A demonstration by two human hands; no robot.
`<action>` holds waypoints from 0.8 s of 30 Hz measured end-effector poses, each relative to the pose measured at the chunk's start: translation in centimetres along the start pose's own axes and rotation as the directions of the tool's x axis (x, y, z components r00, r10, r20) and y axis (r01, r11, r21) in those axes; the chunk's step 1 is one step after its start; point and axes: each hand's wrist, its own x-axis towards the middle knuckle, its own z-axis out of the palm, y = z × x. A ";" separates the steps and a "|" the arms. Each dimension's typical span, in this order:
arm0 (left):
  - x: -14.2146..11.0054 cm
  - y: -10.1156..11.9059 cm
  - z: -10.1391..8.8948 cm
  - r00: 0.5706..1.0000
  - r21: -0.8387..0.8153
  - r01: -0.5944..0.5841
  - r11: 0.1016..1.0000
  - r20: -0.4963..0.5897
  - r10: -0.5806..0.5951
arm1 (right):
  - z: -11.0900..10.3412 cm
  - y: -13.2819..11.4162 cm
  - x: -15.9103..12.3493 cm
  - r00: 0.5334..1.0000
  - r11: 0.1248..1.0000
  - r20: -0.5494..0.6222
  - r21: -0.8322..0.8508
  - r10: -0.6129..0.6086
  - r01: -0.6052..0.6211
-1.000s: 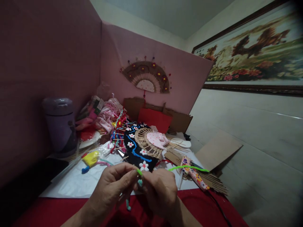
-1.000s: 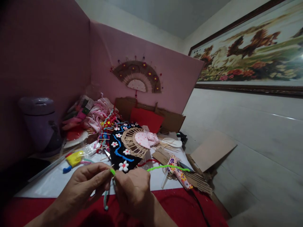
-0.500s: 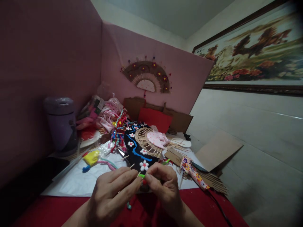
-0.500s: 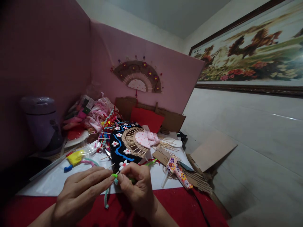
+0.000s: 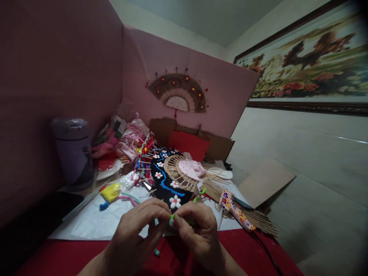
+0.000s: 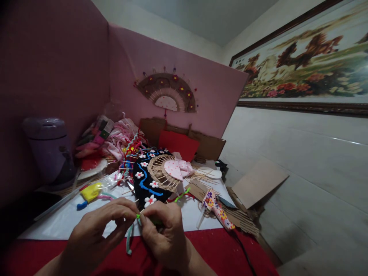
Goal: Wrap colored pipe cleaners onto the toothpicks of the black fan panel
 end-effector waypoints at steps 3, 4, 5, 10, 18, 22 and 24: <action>-0.1 -0.1 -0.1 0.998 -0.005 0.065 0.998 0.024 -0.065 | 0.1 0.1 -0.2 0.996 0.992 0.016 -0.091 -0.083 0.084; -0.1 -0.1 -0.1 0.996 -0.003 0.081 0.997 0.026 -0.081 | 0.1 0.2 -0.3 0.993 0.986 0.033 -0.124 -0.111 0.115; -0.1 -0.2 0.0 0.995 0.000 0.092 0.996 0.026 -0.092 | 0.2 0.3 -0.4 0.988 0.976 0.056 -0.158 -0.142 0.149; -0.2 -0.6 0.4 0.996 0.010 0.093 0.996 0.015 -0.093 | 0.3 0.8 -0.5 0.957 0.916 0.121 -0.280 -0.262 0.286; -0.1 -0.8 0.0 0.961 -0.211 0.274 0.938 0.022 -0.276 | -0.1 0.9 -0.4 0.957 0.920 0.092 -0.265 -0.274 0.288; -0.3 -0.8 -0.1 0.859 -0.346 0.508 0.789 0.137 -0.493 | -0.1 1.1 -0.2 0.945 0.907 0.090 -0.263 -0.315 0.328; -0.3 -0.8 -0.3 0.781 -0.411 0.616 0.673 0.202 -0.591 | -0.2 1.3 0.0 0.939 0.904 0.095 -0.254 -0.330 0.344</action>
